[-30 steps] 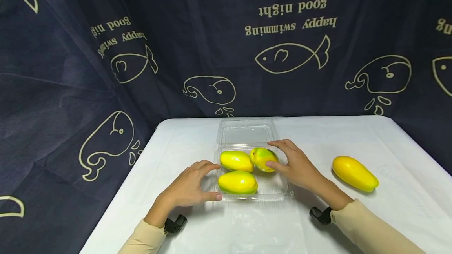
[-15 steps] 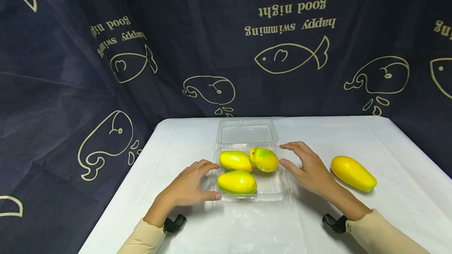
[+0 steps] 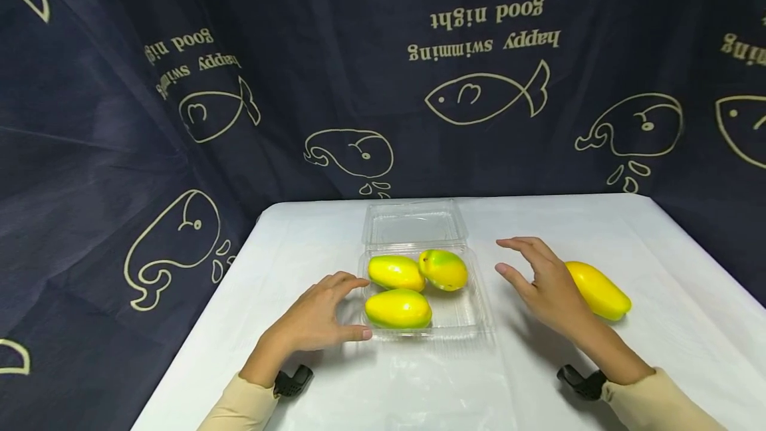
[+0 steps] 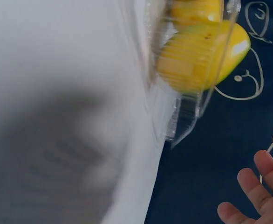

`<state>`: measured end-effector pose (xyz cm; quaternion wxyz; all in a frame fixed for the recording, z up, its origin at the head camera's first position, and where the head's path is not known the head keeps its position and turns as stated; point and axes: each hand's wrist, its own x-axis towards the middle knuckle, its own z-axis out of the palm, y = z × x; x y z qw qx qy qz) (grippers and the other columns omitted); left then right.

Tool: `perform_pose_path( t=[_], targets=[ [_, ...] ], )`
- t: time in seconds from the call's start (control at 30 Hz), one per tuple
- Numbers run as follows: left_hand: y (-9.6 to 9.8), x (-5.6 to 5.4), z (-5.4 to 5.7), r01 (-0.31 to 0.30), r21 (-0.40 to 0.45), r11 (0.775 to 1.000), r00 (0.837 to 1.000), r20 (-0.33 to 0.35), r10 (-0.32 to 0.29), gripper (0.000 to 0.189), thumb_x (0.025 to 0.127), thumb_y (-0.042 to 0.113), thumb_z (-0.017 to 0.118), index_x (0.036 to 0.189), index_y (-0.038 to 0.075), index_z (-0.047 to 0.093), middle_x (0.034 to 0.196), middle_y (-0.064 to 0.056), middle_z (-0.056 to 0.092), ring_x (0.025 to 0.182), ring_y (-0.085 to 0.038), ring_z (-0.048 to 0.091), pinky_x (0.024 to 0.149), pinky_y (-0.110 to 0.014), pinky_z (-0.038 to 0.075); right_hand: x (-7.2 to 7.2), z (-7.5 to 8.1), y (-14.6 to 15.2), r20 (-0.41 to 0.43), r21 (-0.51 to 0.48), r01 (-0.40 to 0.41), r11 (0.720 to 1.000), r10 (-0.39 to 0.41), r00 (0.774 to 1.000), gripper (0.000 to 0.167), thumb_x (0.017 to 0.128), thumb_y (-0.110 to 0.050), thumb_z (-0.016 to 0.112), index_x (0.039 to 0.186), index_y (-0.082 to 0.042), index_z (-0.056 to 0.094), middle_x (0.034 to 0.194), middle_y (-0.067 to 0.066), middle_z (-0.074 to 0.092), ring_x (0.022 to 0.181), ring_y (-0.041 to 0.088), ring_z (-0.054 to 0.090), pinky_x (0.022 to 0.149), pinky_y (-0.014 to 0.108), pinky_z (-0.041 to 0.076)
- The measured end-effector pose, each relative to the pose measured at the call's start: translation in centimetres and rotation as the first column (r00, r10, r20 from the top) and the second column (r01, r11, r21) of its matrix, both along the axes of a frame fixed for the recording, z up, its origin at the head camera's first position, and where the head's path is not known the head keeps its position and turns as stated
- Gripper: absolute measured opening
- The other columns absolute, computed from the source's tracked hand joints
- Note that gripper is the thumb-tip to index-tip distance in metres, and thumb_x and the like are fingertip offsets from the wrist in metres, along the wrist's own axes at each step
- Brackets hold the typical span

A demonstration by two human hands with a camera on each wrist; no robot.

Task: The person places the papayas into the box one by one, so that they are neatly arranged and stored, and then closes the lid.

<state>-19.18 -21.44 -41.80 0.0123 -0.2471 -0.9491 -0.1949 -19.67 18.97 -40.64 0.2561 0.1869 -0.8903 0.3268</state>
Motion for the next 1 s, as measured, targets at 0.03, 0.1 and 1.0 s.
perform_pose_path(
  t=[0.03,0.1,1.0],
  targets=[
    [0.0,0.0,0.0,-0.001,0.001,1.000,1.000,0.000,0.001,0.083,0.074,0.068,0.077,0.144,0.030,0.053,0.138,0.014,0.053,0.131,-0.015,0.050,0.107,-0.051,0.043,0.1,-0.1,0.1,0.000,-0.005,0.005,1.000,-0.005,1.000,0.041,0.093,-0.022,0.073,0.133,-0.016,0.063,0.129,0.004,0.062,0.119,0.027,0.060,0.094,0.029,0.044],
    [0.0,0.1,0.0,-0.005,0.003,1.000,1.000,0.006,0.005,0.084,0.073,0.067,0.078,0.144,0.030,0.053,0.138,0.014,0.053,0.131,-0.015,0.050,0.107,-0.051,0.043,0.4,-0.2,0.3,0.002,-0.014,0.016,1.000,-0.016,1.000,0.042,0.092,-0.022,0.074,0.132,-0.017,0.063,0.129,0.004,0.062,0.119,0.027,0.060,0.094,0.025,0.043],
    [0.1,0.1,0.2,-0.016,-0.004,1.000,1.000,0.010,0.016,0.083,0.074,0.065,0.078,0.145,0.031,0.051,0.139,0.014,0.052,0.132,-0.016,0.049,0.108,-0.051,0.042,1.8,-2.0,6.0,-0.122,0.080,0.219,0.972,-0.208,0.970,0.049,0.077,-0.018,0.086,0.123,-0.012,0.068,0.118,0.011,0.062,0.101,0.028,0.055,0.077,0.040,0.040]
  ],
)
